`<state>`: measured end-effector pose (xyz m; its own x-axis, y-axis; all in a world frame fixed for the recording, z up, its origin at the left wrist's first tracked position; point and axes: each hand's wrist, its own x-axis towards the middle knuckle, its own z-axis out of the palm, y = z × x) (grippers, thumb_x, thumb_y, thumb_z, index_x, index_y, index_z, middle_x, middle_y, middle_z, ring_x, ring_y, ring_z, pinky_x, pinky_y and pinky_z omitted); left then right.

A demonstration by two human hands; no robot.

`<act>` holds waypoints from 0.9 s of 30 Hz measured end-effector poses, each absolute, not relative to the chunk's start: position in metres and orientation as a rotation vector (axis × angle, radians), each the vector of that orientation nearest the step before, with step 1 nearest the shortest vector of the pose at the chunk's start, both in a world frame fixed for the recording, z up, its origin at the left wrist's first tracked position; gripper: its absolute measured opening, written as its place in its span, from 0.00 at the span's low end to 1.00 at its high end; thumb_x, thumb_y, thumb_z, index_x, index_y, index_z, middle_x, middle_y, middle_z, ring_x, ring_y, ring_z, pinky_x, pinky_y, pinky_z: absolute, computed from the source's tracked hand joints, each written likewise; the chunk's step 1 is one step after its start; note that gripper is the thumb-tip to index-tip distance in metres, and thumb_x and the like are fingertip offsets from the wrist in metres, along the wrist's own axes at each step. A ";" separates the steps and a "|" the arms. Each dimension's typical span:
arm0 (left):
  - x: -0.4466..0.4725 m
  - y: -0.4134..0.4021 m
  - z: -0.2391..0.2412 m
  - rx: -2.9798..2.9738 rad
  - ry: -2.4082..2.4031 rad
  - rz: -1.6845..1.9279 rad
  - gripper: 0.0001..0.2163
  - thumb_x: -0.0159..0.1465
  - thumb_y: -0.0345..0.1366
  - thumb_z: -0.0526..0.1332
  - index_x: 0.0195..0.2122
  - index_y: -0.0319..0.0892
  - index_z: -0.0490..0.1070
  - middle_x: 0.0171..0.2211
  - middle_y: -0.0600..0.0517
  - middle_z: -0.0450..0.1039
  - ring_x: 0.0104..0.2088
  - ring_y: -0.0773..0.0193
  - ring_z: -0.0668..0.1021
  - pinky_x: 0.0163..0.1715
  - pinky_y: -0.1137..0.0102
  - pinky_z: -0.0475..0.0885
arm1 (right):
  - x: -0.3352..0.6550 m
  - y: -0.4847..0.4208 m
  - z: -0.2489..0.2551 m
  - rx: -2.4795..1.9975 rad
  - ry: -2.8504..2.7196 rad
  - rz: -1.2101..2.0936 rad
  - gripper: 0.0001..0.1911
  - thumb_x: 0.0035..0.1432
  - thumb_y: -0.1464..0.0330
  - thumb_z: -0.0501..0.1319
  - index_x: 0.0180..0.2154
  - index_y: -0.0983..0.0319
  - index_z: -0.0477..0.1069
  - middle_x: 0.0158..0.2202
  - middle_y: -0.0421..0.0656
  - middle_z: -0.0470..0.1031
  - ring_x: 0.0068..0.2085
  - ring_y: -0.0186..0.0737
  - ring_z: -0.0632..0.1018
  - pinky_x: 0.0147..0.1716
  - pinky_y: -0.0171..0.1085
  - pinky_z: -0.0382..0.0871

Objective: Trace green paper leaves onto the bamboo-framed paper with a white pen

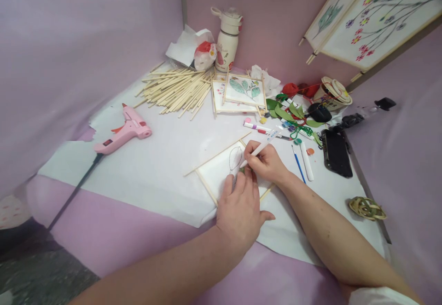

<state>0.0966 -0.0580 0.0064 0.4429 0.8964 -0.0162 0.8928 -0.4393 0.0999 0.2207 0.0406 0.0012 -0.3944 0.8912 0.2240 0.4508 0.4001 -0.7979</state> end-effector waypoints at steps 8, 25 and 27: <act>0.096 -0.059 0.009 2.573 1.604 0.066 0.38 0.59 0.60 0.56 0.64 0.41 0.58 0.64 0.45 0.58 0.57 0.52 0.62 0.59 0.58 0.54 | 0.222 0.041 0.001 -1.146 -1.945 0.810 0.05 0.50 0.73 0.53 0.24 0.61 0.62 0.20 0.35 0.63 0.23 0.31 0.64 0.24 0.32 0.58; 0.096 -0.059 0.006 2.575 1.606 0.051 0.39 0.59 0.60 0.56 0.64 0.37 0.56 0.65 0.44 0.55 0.60 0.53 0.60 0.61 0.59 0.53 | 0.221 0.041 0.002 -1.173 -1.927 0.744 0.05 0.49 0.74 0.54 0.24 0.60 0.62 0.19 0.35 0.62 0.23 0.31 0.63 0.23 0.33 0.56; 0.096 -0.059 0.006 2.576 1.599 0.059 0.39 0.59 0.60 0.55 0.64 0.38 0.57 0.66 0.44 0.54 0.60 0.52 0.60 0.60 0.58 0.54 | 0.222 0.042 0.001 -1.160 -1.878 0.710 0.06 0.50 0.74 0.54 0.24 0.60 0.62 0.20 0.36 0.62 0.24 0.32 0.63 0.24 0.33 0.57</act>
